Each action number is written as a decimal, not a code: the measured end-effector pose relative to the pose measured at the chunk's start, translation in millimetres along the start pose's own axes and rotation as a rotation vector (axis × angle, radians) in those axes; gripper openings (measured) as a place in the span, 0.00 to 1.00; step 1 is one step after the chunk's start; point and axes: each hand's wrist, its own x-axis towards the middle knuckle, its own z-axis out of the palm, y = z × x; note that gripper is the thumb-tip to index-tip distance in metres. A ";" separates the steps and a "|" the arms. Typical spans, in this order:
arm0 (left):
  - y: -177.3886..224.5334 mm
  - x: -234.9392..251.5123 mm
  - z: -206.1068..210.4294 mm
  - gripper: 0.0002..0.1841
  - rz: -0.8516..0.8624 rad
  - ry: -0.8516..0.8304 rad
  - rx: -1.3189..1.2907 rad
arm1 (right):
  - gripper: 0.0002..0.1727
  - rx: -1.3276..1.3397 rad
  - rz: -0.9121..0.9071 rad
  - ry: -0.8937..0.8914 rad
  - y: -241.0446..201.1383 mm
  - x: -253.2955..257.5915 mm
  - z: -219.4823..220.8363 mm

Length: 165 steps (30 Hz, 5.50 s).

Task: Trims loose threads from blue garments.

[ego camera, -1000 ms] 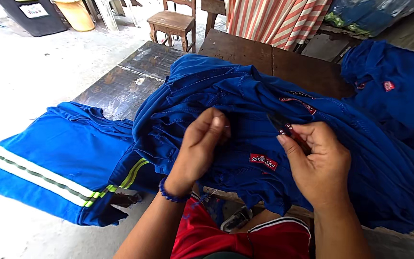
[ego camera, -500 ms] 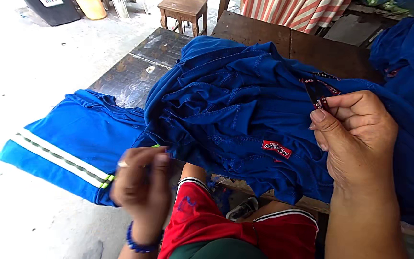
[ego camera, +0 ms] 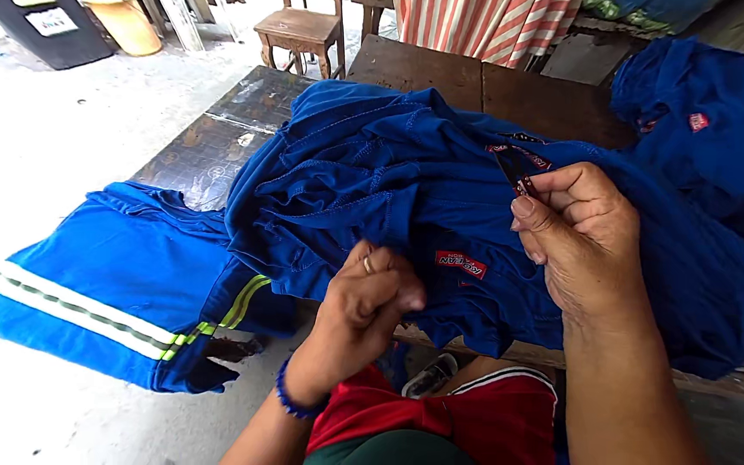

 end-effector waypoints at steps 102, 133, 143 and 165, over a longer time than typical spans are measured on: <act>-16.0 27.4 26.6 0.36 -0.340 0.653 0.812 | 0.09 0.208 -0.213 -0.137 10.2 22.8 42.4; -8.0 4.1 43.2 0.07 -0.142 0.831 -0.400 | 0.10 0.015 -0.180 -0.277 2.4 -13.7 33.2; -3.7 -3.4 46.6 0.08 -0.070 0.784 -0.650 | 0.15 -0.266 -0.277 -0.235 2.7 -21.6 47.2; 1.6 -3.2 46.4 0.24 -0.229 0.933 -0.549 | 0.09 -0.067 -0.258 -0.123 9.2 -23.7 56.9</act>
